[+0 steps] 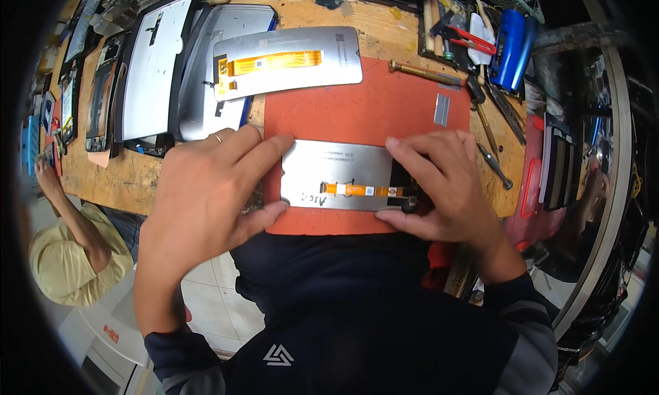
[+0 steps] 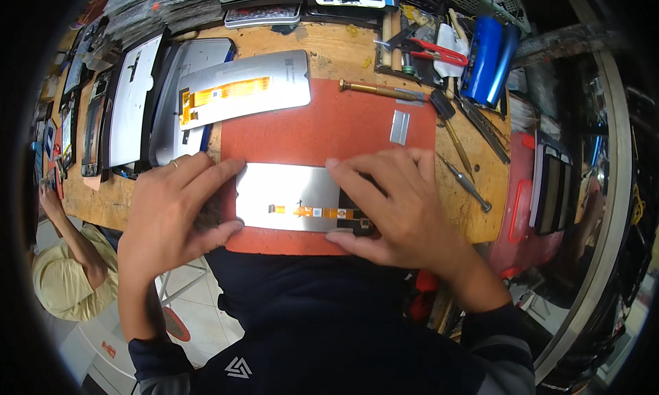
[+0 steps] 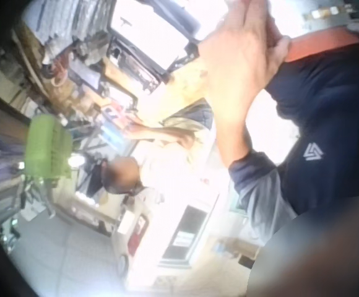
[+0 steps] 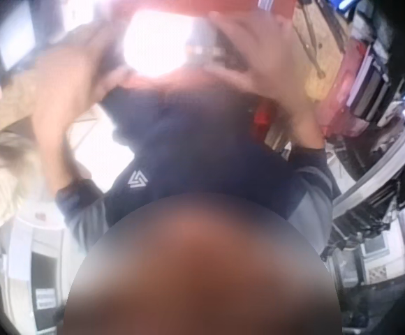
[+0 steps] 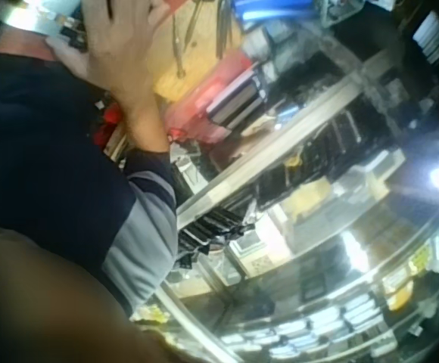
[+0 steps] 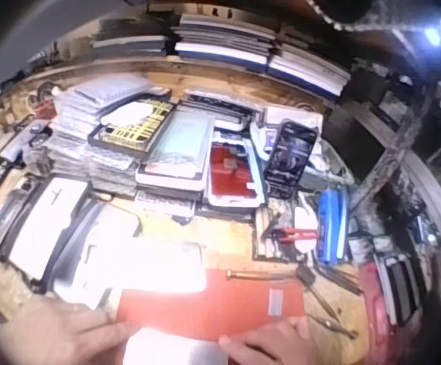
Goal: The person cleans a smartphone screen with a cloth, then handles a detached screen assembly and places it on a red mat. They use a vacuum press machine to bond the screen, then move to a heating station to apply heat to the assembly.
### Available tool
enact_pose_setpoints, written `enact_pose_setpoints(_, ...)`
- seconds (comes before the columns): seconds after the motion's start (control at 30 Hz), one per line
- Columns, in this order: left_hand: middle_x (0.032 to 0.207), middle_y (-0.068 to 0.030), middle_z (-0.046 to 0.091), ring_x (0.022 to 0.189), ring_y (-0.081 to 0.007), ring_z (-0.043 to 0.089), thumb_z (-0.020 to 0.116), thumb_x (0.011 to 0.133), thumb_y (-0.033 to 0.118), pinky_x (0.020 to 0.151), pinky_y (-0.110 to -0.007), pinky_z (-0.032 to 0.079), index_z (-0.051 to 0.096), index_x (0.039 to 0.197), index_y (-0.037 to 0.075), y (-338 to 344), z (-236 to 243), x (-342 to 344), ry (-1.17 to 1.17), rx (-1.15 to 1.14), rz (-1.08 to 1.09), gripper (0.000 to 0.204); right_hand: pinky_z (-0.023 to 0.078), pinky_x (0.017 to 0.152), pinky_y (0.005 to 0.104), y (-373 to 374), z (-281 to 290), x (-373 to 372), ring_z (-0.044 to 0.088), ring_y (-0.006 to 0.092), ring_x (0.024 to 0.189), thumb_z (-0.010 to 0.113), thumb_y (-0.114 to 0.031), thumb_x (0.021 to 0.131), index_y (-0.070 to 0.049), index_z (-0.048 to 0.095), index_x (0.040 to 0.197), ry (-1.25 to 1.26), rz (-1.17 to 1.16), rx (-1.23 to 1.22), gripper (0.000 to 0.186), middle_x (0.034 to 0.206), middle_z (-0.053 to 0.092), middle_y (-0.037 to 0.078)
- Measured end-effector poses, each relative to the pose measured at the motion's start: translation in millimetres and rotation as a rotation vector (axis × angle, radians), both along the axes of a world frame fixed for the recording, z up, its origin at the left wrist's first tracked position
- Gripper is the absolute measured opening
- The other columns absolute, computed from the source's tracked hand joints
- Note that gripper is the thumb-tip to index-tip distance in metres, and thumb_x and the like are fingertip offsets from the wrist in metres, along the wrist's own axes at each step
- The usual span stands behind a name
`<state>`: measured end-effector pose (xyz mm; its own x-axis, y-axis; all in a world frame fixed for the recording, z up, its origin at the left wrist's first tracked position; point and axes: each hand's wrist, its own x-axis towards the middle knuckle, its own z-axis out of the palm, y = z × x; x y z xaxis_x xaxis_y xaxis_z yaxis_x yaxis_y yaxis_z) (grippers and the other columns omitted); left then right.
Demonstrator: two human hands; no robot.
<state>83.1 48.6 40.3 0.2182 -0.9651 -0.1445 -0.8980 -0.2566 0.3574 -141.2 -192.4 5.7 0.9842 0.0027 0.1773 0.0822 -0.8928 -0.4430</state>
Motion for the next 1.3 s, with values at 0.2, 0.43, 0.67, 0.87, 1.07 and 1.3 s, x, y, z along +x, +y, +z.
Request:
enact_pose_setpoints(0.2,0.099,-0.0122,0.066,0.09,-0.0363,0.068,0.089,0.068,0.025,0.075,-0.045,0.054,0.067,0.133,0.008,-1.4,1.5,-3.4,-0.013,-0.019,0.022,0.071,0.04,0.091,0.0443,-6.7,-6.4,-0.4,0.062,0.0287,0.105,0.091,-0.035,0.074,-0.005,0.063,0.14,-0.085,0.053,-0.01,0.078,0.12,0.066,0.009)
enact_pose_setpoints(0.43,0.098,-0.0127,0.066,0.091,-0.0369,0.068,0.089,0.067,0.02,0.078,-0.045,0.055,0.068,0.132,0.008,-6.0,3.8,-11.5,-0.039,-0.031,0.042,0.069,0.042,0.097,0.0475,-12.5,-9.8,-11.1,0.063,0.0328,0.115,0.087,-0.021,0.075,-0.004,0.061,0.144,-0.084,0.099,0.03,0.076,0.132,0.065,0.013)
enact_pose_setpoints(0.67,0.097,-0.0113,0.066,0.089,-0.0353,0.069,0.089,0.067,0.018,0.076,-0.045,0.055,0.069,0.131,0.008,-9.5,7.1,-15.1,-0.051,0.001,0.074,0.067,0.042,0.102,0.049,-17.7,-11.4,-14.8,0.06,0.0336,0.123,0.085,-0.017,0.074,-0.004,0.061,0.147,-0.096,0.117,0.075,0.078,0.141,0.063,0.013)
enact_pose_setpoints(0.87,0.098,-0.0127,0.066,0.089,-0.037,0.068,0.089,0.066,0.016,0.077,-0.045,0.054,0.068,0.131,0.007,-8.4,5.1,-16.0,-0.053,0.0,0.084,0.069,0.042,0.105,0.0471,-26.5,-11.0,-17.8,0.057,0.0346,0.127,0.085,-0.013,0.074,-0.002,0.059,0.148,-0.062,0.166,0.108,0.079,0.144,0.062,0.015)
enact_pose_setpoints(1.07,0.099,-0.0136,0.065,0.091,-0.0376,0.068,0.089,0.066,0.016,0.079,-0.046,0.054,0.068,0.132,0.006,-7.6,4.7,-17.1,-0.06,0.003,0.095,0.069,0.046,0.106,0.0462,-29.5,-14.7,-14.3,0.057,0.0364,0.125,0.084,-0.006,0.074,0.001,0.057,0.149,-0.055,0.201,0.242,0.08,0.142,0.057,0.018)
enact_pose_setpoints(1.3,0.099,-0.0146,0.066,0.092,-0.038,0.068,0.089,0.067,0.016,0.079,-0.047,0.054,0.068,0.131,0.006,-8.2,4.8,-17.4,-0.053,0.02,0.104,0.069,0.047,0.105,0.0423,-28.0,-14.6,-12.8,0.057,0.0349,0.12,0.081,-0.006,0.075,0.001,0.053,0.151,-0.02,0.158,0.276,0.081,0.132,0.055,0.018)
